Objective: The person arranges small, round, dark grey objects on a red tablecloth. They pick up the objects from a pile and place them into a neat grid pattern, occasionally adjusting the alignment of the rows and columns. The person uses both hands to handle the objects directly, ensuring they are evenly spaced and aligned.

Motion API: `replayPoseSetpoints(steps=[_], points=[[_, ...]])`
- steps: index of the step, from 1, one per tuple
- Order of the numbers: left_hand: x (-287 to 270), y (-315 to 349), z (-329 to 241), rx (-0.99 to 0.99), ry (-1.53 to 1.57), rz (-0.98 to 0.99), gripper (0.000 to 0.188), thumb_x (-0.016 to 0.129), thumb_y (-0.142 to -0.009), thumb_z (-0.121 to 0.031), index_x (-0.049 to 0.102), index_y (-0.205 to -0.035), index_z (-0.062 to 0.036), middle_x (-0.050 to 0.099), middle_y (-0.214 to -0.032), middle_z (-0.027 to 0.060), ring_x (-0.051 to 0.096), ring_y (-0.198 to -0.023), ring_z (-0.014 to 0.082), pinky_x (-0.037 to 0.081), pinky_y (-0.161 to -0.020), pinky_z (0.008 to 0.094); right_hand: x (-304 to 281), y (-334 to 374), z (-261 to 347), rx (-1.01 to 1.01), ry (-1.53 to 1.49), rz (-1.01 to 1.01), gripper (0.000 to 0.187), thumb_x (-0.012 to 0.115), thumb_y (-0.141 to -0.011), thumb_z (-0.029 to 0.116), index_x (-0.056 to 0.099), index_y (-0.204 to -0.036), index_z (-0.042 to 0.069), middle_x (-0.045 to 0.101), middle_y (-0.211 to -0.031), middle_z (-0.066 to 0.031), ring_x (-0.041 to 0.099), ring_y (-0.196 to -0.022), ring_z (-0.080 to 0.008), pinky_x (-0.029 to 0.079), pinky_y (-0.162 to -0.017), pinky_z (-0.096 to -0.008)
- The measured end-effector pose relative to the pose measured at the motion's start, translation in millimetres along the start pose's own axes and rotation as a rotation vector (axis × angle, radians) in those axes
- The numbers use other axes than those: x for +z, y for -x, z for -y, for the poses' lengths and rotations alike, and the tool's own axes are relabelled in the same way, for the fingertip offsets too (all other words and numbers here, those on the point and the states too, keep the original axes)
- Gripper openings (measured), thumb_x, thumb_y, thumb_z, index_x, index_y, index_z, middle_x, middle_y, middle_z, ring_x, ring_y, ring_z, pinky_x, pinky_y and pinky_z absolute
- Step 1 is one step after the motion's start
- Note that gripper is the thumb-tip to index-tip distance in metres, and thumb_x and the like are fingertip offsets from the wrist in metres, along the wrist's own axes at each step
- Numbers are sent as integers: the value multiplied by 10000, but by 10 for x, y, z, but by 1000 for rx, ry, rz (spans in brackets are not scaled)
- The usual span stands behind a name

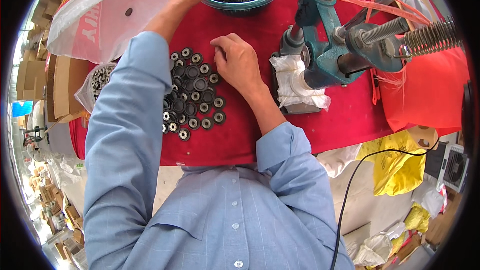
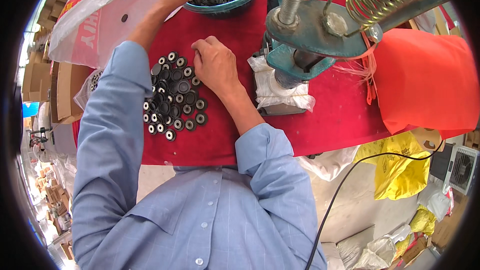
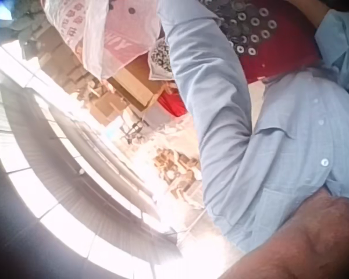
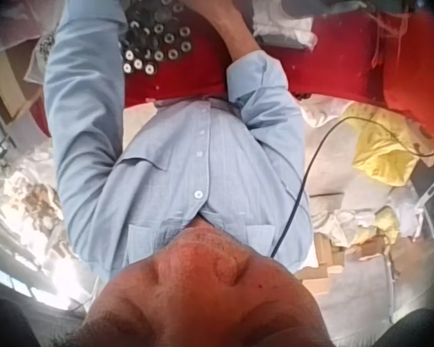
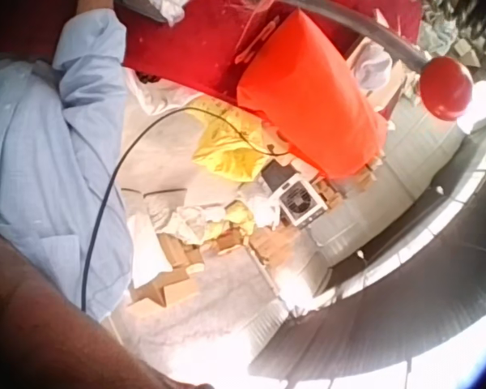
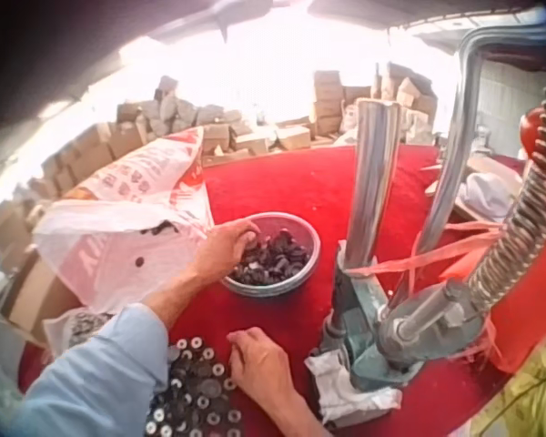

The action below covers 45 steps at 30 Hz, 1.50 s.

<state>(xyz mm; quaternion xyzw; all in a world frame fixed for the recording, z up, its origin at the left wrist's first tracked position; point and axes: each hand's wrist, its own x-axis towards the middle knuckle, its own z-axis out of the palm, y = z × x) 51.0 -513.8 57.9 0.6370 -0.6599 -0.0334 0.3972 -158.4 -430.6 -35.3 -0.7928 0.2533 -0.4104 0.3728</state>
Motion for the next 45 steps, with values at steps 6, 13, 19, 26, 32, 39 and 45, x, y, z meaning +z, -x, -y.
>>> replayPoseSetpoints(steps=[6, 13, 19, 26, 32, 39, 45], points=[[-626, 922, -617, -45, -73, 155, 247, 659, -1106, -215, 718, -1186, 11, 744, -971, 42, 672, -934, 116, 549, -864, 314, -81, -42, 159, 193, -393, 81, 413, 738, -912, 6, 709, -1324, 3, 789, -1061, -167, 774, -813, -230, 625, -763, -376], [-763, 2385, -922, -575, 108, 30, 299, 809, -1018, -242, 708, -1127, 18, 758, -910, 101, 711, -849, 141, 577, -768, 340, 192, 205, 489, 64, -620, 321, 389, 757, -906, 11, 740, -1294, 16, 773, -1050, -128, 749, -787, -189, 608, -732, -346], [-978, 3107, -947, -737, 332, -86, 245, 664, -1088, -127, 712, -1283, 13, 758, -1076, 69, 695, -987, 119, 568, -898, 307, 113, 364, 646, 21, -326, 481, 246, 778, -928, 28, 782, -1174, 16, 764, -941, -134, 740, -753, -242, 595, -708, -363], [-1060, 3402, -903, -592, 217, -177, 285, 620, -1134, -122, 710, -1383, -18, 744, -1190, 41, 664, -1021, 113, 542, -917, 287, -204, 616, 814, 84, -141, 335, 190, 729, -957, -10, 791, -1135, 15, 776, -931, -134, 742, -750, -216, 578, -697, -350], [-1221, 3827, -714, -932, 853, -562, 334, 594, -1147, -158, 648, -1416, 32, 700, -1279, 107, 658, -1047, 144, 509, -832, 264, -484, 1055, 777, 234, 31, 211, 227, 724, -958, -39, 786, -1167, 26, 753, -972, -126, 743, -783, -206, 585, -698, -338], [-1021, 4327, -876, -713, 229, -582, 391, 619, -1043, 62, 659, -1429, 11, 718, -1320, 120, 714, -1210, 210, 580, -981, 333, -496, 1373, 699, 53, 273, 232, 336, 807, -917, -18, 746, -1245, 22, 677, -1249, -170, 759, -1009, -328, 648, -825, -418], [-1006, 4483, -874, -531, -242, -429, 391, 717, -972, 99, 772, -1328, -54, 736, -1284, 134, 753, -1116, 256, 612, -933, 351, -484, 1318, 815, 186, 122, 191, 326, 826, -887, -43, 742, -1196, 15, 698, -1223, -157, 752, -998, -317, 642, -790, -394]])
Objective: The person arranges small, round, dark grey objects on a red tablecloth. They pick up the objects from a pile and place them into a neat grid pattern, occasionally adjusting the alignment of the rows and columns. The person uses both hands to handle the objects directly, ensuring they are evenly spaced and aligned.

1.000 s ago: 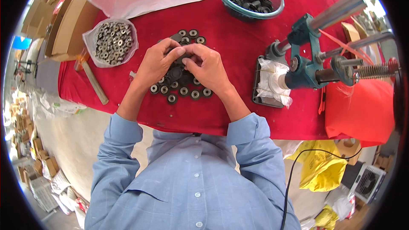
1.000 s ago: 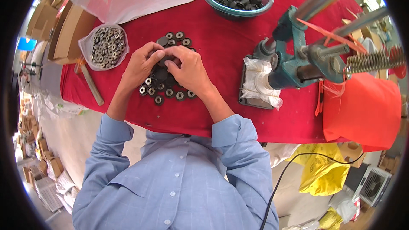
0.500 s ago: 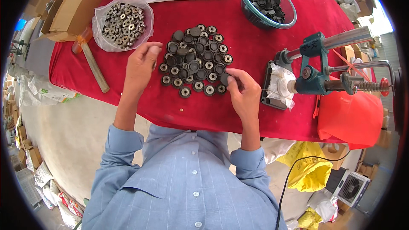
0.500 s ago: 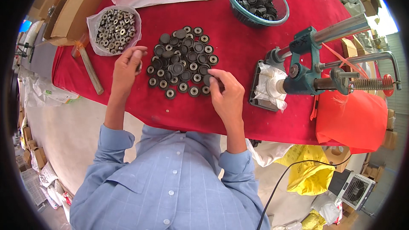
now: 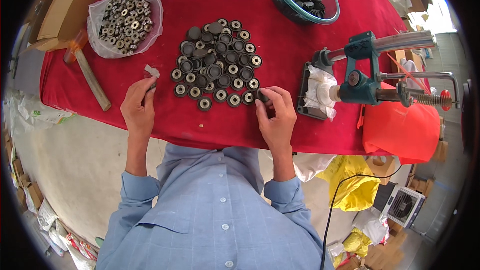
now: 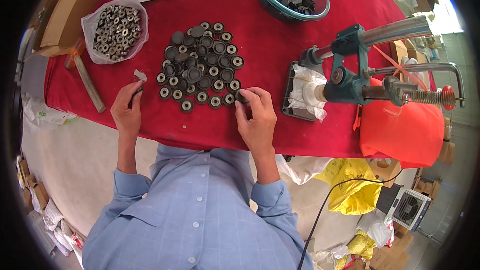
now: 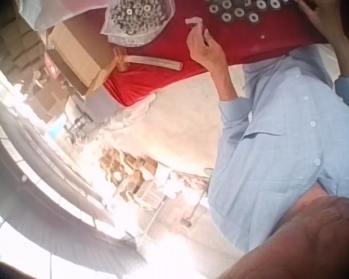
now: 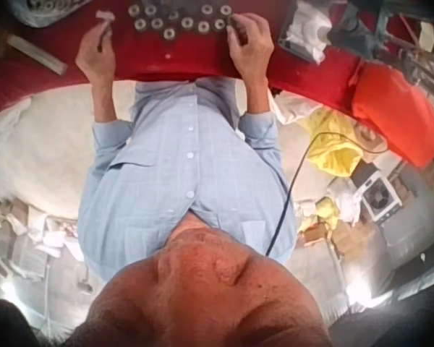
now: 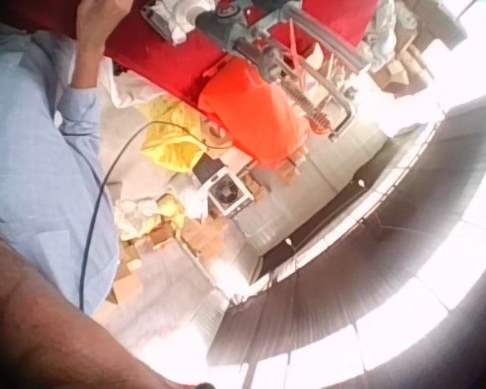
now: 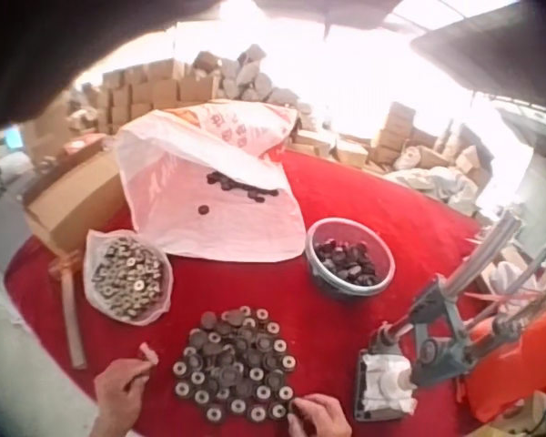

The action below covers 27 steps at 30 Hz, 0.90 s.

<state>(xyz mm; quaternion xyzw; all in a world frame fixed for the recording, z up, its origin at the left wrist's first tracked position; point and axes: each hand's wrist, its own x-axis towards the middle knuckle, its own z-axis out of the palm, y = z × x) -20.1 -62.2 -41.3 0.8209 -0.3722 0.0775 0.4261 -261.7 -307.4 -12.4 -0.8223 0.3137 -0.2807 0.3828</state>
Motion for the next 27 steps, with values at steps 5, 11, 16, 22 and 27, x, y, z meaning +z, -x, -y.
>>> replayPoseSetpoints(steps=[5, 11, 16, 22, 27], points=[[78, 25, -21, 31, -93, -9, 422, 752, -938, 103, 791, -1322, -68, 708, -1194, 118, 730, -956, 247, 600, -822, 348, 181, 19, -43, -222, 79, -2, 319, 851, -871, -26, 750, -1170, 20, 704, -1215, -151, 736, -995, -304, 629, -802, -398], [12, 157, -34, 1, -47, 41, 444, 777, -924, 82, 778, -1346, -57, 682, -1179, 118, 707, -955, 246, 590, -805, 367, 229, 109, -87, -263, 186, -7, 357, 837, -878, -26, 763, -1224, 20, 694, -1235, -169, 709, -1046, -324, 615, -849, -422], [-39, 126, -162, 101, -178, 142, 473, 787, -932, 30, 739, -1397, -39, 666, -1292, 136, 676, -1072, 307, 583, -857, 408, 188, 205, -56, -364, 403, -10, 389, 727, -943, -13, 751, -1331, 3, 690, -1334, -167, 701, -1127, -327, 592, -922, -430], [-72, 96, -260, 113, -249, 203, 522, 796, -926, 10, 716, -1439, -51, 649, -1332, 137, 658, -1116, 327, 583, -869, 430, 227, 368, 32, -341, 639, 31, 469, 662, -942, 14, 728, -1406, 16, 674, -1443, -129, 672, -1239, -312, 524, -1028, -438], [-3, 78, -268, 83, -67, 121, 494, 807, -925, 34, 742, -1407, -58, 678, -1251, 134, 712, -1014, 283, 601, -793, 386, 131, 336, 12, -300, 494, 67, 568, 650, -883, -69, 702, -1445, 0, 663, -1458, -161, 656, -1268, -344, 515, -1071, -456]])
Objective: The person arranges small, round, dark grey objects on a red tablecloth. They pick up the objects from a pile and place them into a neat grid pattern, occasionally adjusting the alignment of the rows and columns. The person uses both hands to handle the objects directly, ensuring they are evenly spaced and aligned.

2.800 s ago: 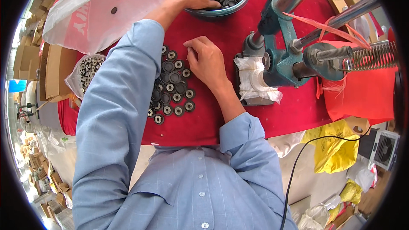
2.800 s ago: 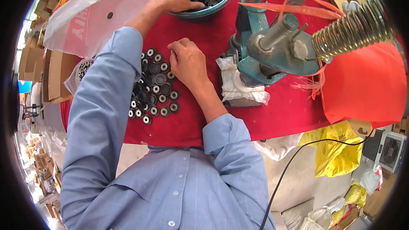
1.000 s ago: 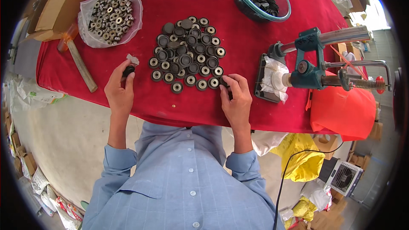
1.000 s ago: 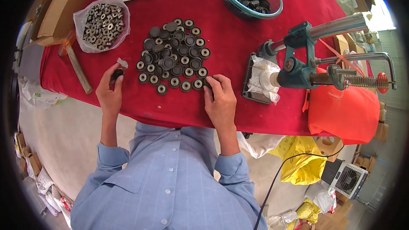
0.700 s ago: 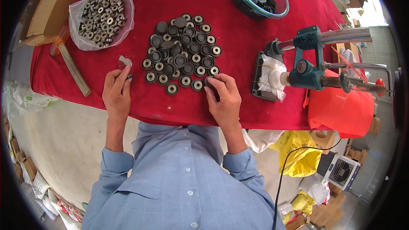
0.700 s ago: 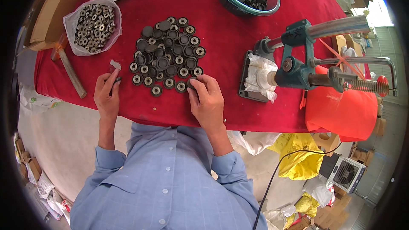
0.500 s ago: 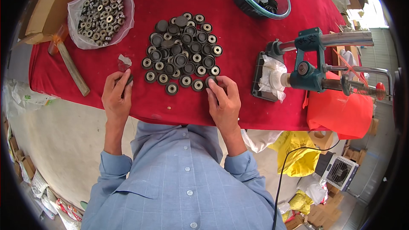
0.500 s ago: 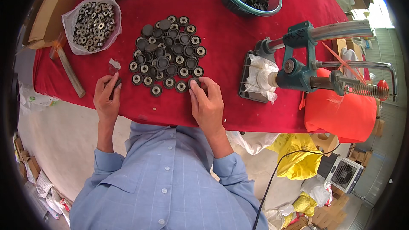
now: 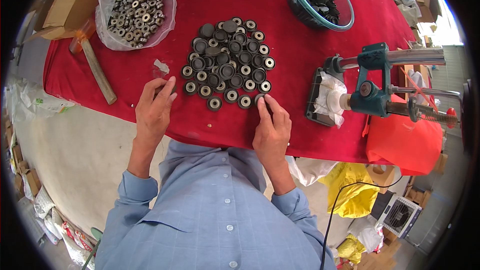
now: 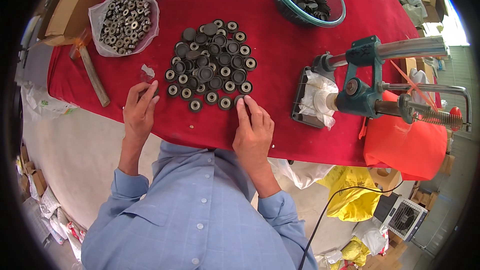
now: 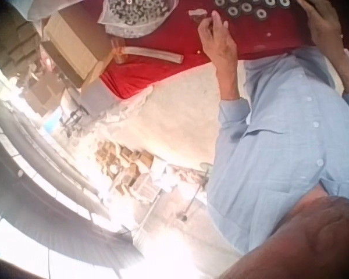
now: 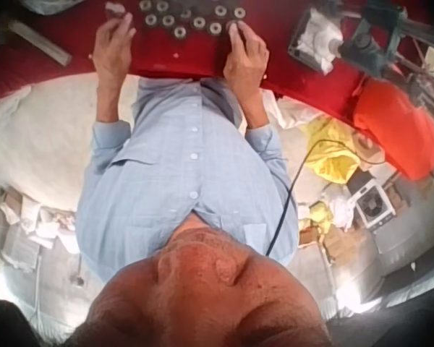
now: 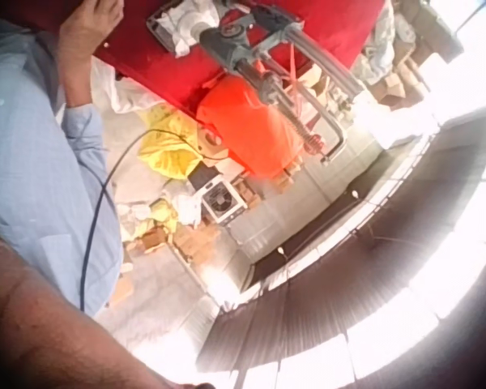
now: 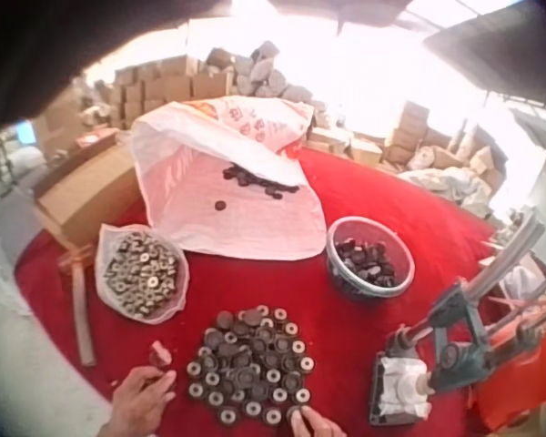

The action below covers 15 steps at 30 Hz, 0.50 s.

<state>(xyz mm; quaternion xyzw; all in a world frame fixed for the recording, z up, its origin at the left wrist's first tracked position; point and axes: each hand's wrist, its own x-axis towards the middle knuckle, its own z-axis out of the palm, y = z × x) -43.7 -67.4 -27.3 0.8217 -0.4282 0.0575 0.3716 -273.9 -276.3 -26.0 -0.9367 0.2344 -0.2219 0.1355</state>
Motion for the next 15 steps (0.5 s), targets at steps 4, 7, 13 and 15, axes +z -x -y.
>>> replayPoseSetpoints(steps=[4, 7, 13, 15], points=[[128, -119, -136, 103, 66, -51, 468, 836, -904, 41, 772, -1357, -58, 694, -1218, 128, 733, -985, 260, 611, -771, 358, 12, -59, -35, 65, -203, -90, 514, 696, -888, -71, 718, -1392, 26, 686, -1367, -159, 679, -1195, -349, 541, -996, -457], [242, -102, -142, 105, 52, -3, 436, 840, -895, 57, 801, -1315, -54, 697, -1251, 127, 729, -1036, 271, 622, -815, 375, 2, -226, -56, 124, -304, -165, 460, 738, -904, -44, 717, -1359, 26, 705, -1272, -171, 696, -1143, -364, 560, -962, -466], [251, -100, -171, 172, -62, -8, 456, 850, -884, 52, 798, -1322, -62, 705, -1292, 139, 728, -1076, 302, 629, -843, 382, 131, -685, -141, 108, -101, -133, 339, 805, -950, 135, 744, -1275, 63, 718, -1164, -102, 680, -1036, -301, 520, -866, -447], [258, -96, -159, 141, -52, -9, 471, 857, -875, 49, 797, -1328, -69, 706, -1299, 140, 731, -1083, 305, 628, -854, 378, 211, -737, -176, 115, -45, -110, 316, 825, -950, 202, 751, -1230, 74, 718, -1137, -77, 668, -1010, -283, 494, -851, -445]])
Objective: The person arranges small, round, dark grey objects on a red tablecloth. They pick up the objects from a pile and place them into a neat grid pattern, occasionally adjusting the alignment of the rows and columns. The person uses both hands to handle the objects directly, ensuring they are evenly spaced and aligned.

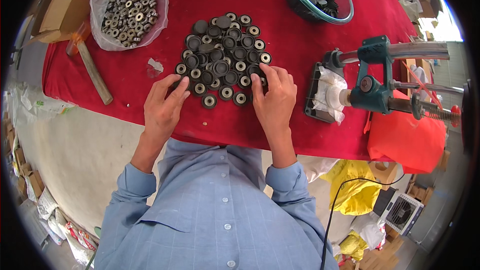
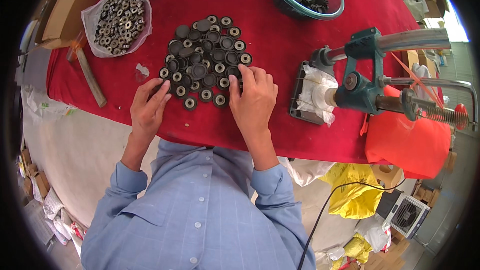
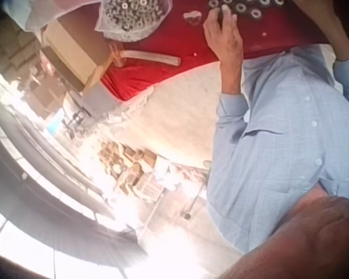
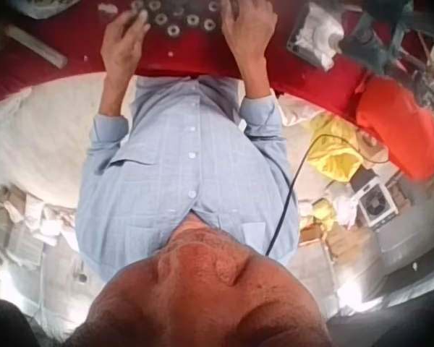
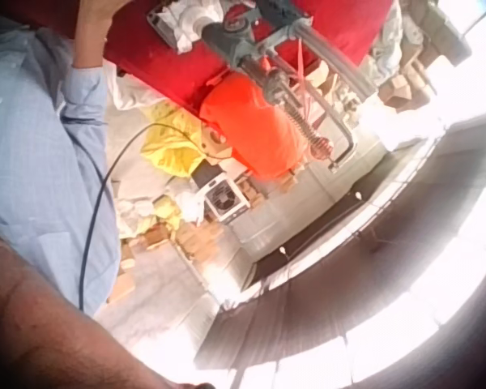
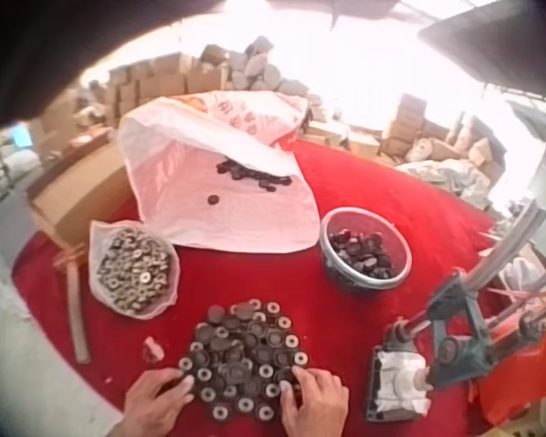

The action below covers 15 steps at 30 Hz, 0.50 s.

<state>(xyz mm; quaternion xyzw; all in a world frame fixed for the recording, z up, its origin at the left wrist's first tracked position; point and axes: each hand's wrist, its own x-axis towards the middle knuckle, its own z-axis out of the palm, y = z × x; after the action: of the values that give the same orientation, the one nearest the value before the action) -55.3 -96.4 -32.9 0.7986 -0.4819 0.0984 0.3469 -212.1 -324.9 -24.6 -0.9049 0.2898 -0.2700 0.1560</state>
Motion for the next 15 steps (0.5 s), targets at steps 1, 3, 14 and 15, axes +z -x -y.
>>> replayPoseSetpoints(steps=[1, 3, 14, 15], points=[[8, 5, 16, -8, 19, -1, 473, 858, -870, 50, 799, -1323, -70, 709, -1296, 139, 731, -1082, 308, 626, -858, 381, 11, -24, 14, 9, 10, 9, 313, 831, -945, 200, 751, -1220, 74, 720, -1138, -77, 670, -1016, -284, 495, -858, -446], [39, 7, 40, -22, 61, -2, 477, 861, -858, 53, 802, -1314, -74, 716, -1289, 138, 732, -1082, 315, 623, -866, 387, 39, -51, 29, 18, -5, 0, 301, 842, -934, 191, 750, -1197, 78, 722, -1143, -75, 671, -1034, -283, 495, -868, -448], [-20, 85, 0, 90, -181, 67, 488, 786, -877, 0, 785, -1353, -109, 738, -1347, 77, 715, -1161, 302, 544, -904, 418, -177, 1, 17, 60, -464, -38, 257, 868, -859, 0, 746, -1073, 73, 751, -955, -70, 721, -783, -220, 520, -795, -352], [-52, 94, -21, 95, -214, 91, 495, 770, -887, -2, 778, -1371, -111, 735, -1368, 76, 710, -1185, 300, 531, -928, 423, -211, 48, 31, 59, -454, -26, 249, 862, -864, 1, 747, -1072, 75, 756, -980, -78, 731, -845, -241, 526, -814, -376]])
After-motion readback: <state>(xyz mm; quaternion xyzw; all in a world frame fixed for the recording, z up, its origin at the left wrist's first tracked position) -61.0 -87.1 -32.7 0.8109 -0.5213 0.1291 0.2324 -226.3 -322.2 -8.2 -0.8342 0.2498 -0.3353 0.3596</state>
